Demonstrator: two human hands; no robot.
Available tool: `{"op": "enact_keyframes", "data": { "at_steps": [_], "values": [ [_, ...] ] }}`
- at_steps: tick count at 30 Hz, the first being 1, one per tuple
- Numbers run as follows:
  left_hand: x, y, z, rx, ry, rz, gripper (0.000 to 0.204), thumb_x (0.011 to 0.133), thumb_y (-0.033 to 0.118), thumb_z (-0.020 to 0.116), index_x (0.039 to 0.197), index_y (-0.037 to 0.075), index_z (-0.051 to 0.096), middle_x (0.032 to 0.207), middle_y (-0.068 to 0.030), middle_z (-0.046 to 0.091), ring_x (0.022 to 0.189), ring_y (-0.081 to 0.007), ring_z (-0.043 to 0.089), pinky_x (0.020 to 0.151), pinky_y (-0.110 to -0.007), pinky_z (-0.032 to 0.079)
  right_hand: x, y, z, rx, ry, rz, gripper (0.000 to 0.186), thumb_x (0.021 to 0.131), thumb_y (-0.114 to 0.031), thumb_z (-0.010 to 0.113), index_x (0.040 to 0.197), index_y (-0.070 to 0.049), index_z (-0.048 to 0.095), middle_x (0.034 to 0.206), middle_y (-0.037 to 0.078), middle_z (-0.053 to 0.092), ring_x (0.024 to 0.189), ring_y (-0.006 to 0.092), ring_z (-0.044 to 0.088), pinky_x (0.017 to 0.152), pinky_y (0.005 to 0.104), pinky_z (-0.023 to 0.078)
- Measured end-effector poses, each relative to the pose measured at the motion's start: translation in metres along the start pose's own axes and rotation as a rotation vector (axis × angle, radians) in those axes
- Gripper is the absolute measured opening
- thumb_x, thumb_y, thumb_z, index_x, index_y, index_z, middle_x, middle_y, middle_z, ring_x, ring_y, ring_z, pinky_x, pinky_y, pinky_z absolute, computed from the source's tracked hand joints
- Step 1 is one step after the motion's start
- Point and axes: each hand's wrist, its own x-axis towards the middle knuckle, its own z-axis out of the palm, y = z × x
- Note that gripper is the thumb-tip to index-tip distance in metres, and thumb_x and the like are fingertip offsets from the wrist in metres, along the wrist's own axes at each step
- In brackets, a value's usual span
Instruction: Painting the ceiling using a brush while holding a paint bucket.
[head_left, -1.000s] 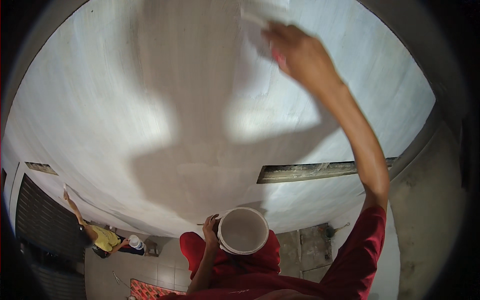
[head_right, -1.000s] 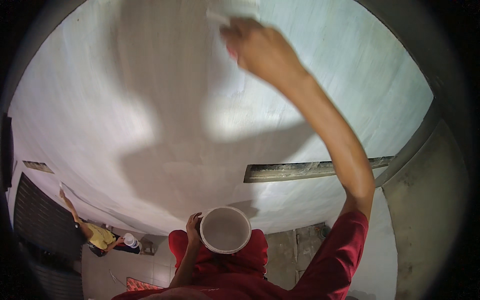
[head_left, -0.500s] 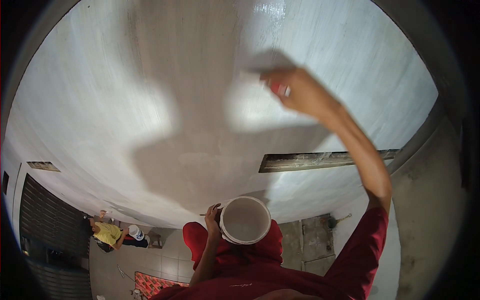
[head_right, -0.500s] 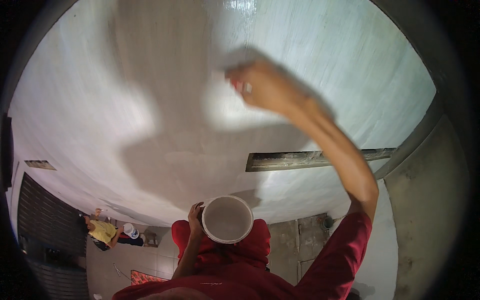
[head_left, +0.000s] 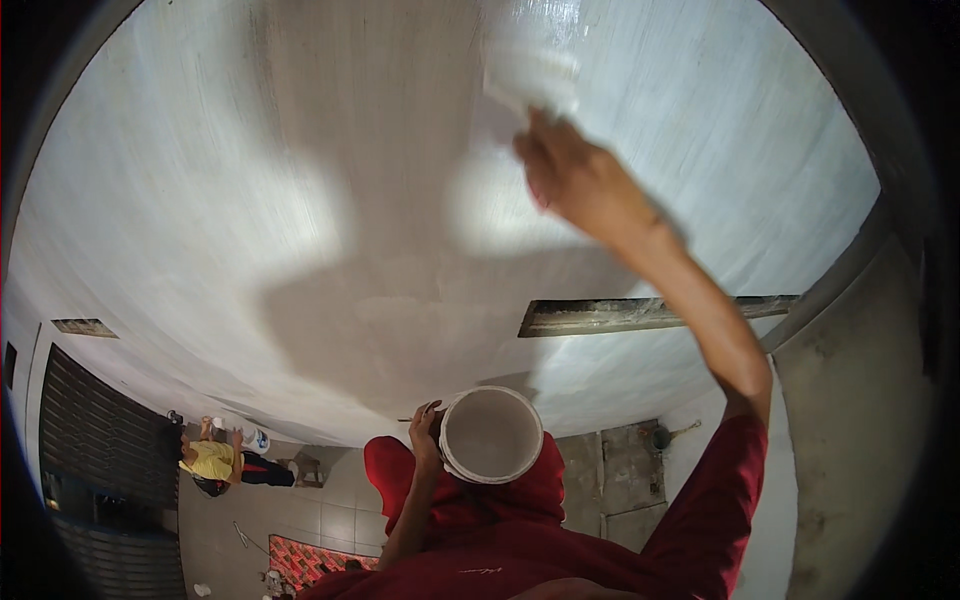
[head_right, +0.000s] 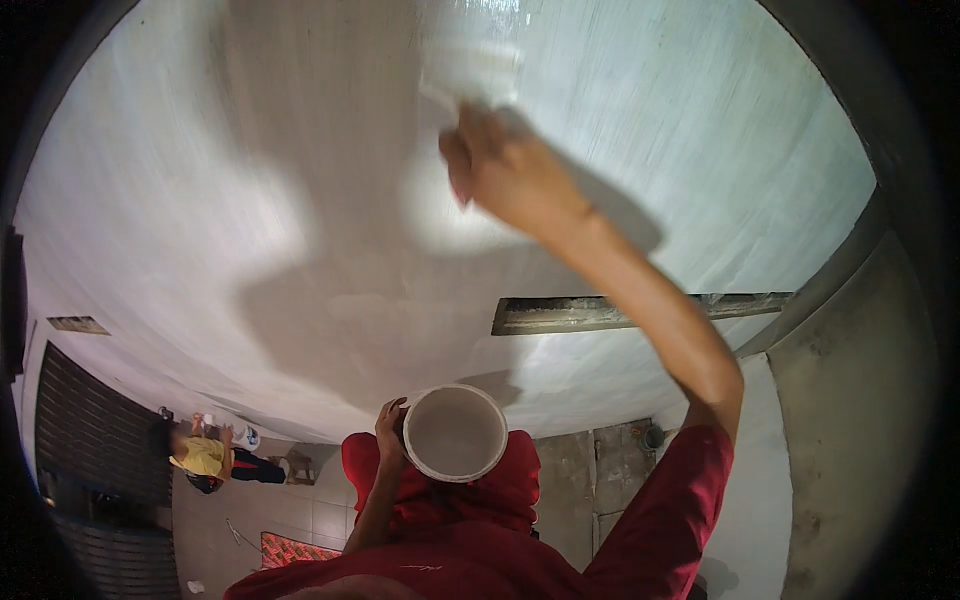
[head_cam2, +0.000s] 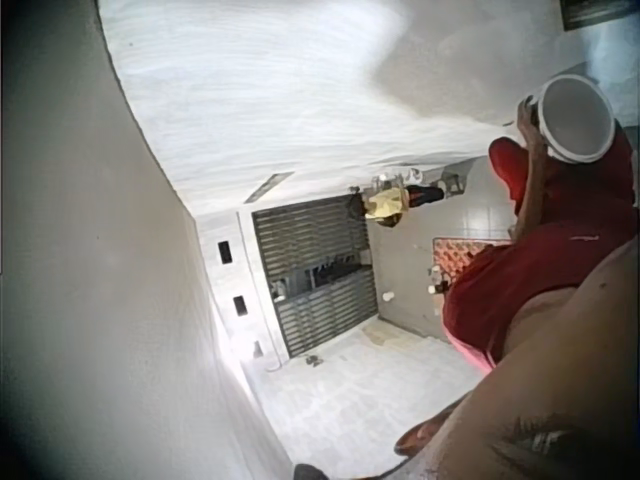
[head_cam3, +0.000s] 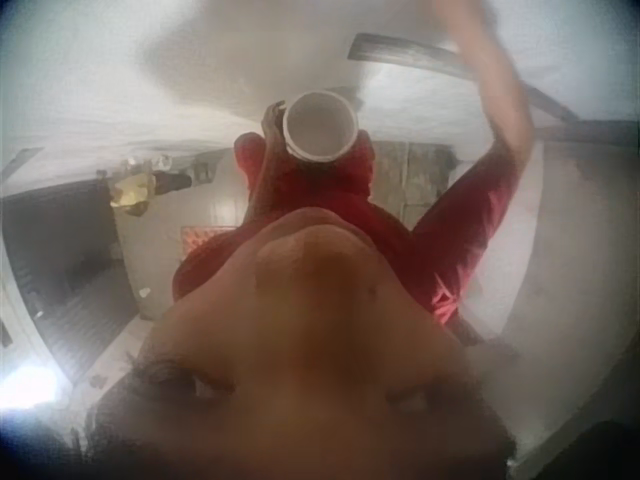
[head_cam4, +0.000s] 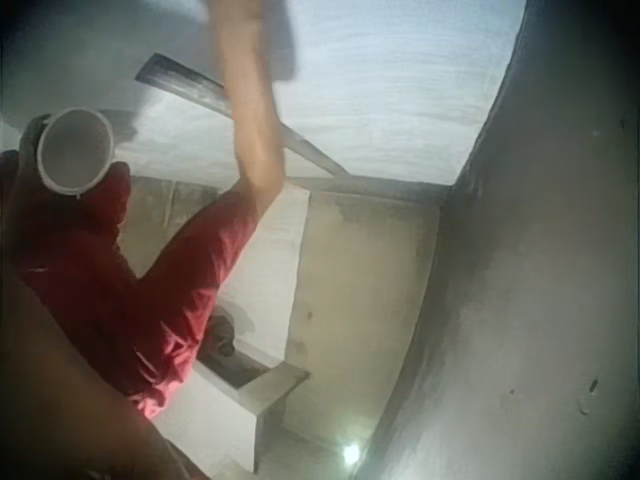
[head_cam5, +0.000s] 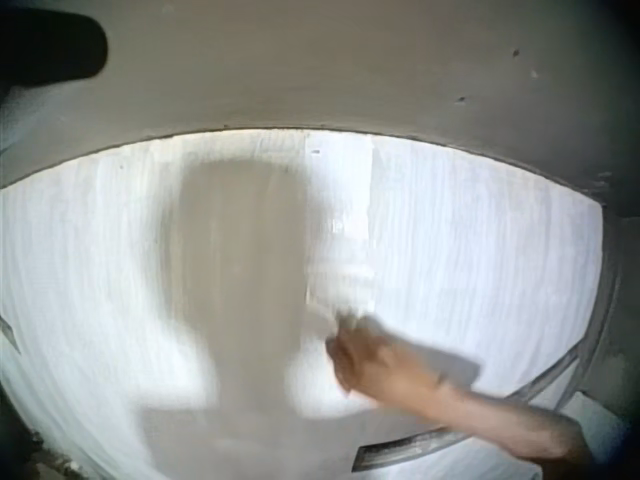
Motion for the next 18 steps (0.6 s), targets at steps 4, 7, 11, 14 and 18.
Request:
{"op": "enact_keyframes", "data": {
  "at_steps": [4,7,11,14,18],
  "values": [
    [0.005,-0.010,-0.005,-0.058,-0.038,0.005,0.030,0.093,0.016,0.045,0.114,-0.005,0.054,0.097,-0.0195,0.066,0.087,-0.0256,0.065,0.081,-0.034,0.049,-0.051,-0.054,0.013,0.037,-0.181,0.006,0.012,0.070,-0.009,0.064,0.079,-0.003,0.059,0.099,0.019,0.060,0.078,0.0283,0.062,0.067,0.0394,0.052],
    [0.006,-0.012,-0.004,-0.028,-0.017,0.008,0.031,0.092,0.016,0.046,0.114,-0.005,0.054,0.096,-0.0190,0.066,0.087,-0.0247,0.065,0.081,-0.034,0.049,-0.045,-0.041,0.003,0.401,-0.396,0.090,0.014,0.071,-0.003,0.062,0.085,0.000,0.061,0.098,0.018,0.063,0.079,0.0309,0.062,0.072,0.0397,0.051],
    [0.009,-0.013,-0.005,-0.045,-0.023,0.012,0.031,0.092,0.017,0.047,0.114,-0.005,0.054,0.095,-0.0185,0.066,0.086,-0.0240,0.064,0.080,-0.034,0.049,0.013,0.029,-0.028,0.577,-0.292,0.282,0.027,0.077,-0.002,0.060,0.103,-0.002,0.066,0.091,0.017,0.066,0.082,0.0316,0.063,0.074,0.0373,0.050],
    [0.010,-0.014,-0.002,-0.033,-0.018,0.010,0.031,0.092,0.016,0.047,0.114,-0.005,0.054,0.095,-0.0184,0.066,0.086,-0.0239,0.064,0.080,-0.034,0.049,0.070,0.047,-0.087,0.241,-0.286,0.421,0.020,0.085,-0.011,0.059,0.102,0.000,0.066,0.102,0.014,0.067,0.085,0.0229,0.065,0.074,0.0305,0.052],
    [0.008,-0.013,-0.008,-0.034,0.023,0.005,0.031,0.092,0.016,0.047,0.114,-0.005,0.054,0.096,-0.0188,0.066,0.086,-0.0242,0.065,0.080,-0.034,0.049,0.112,0.032,-0.129,0.197,-0.122,0.295,0.017,0.078,0.002,0.055,0.090,0.006,0.065,0.076,0.022,0.064,0.059,0.0291,0.061,0.058,0.0368,0.048]
  ]
}}
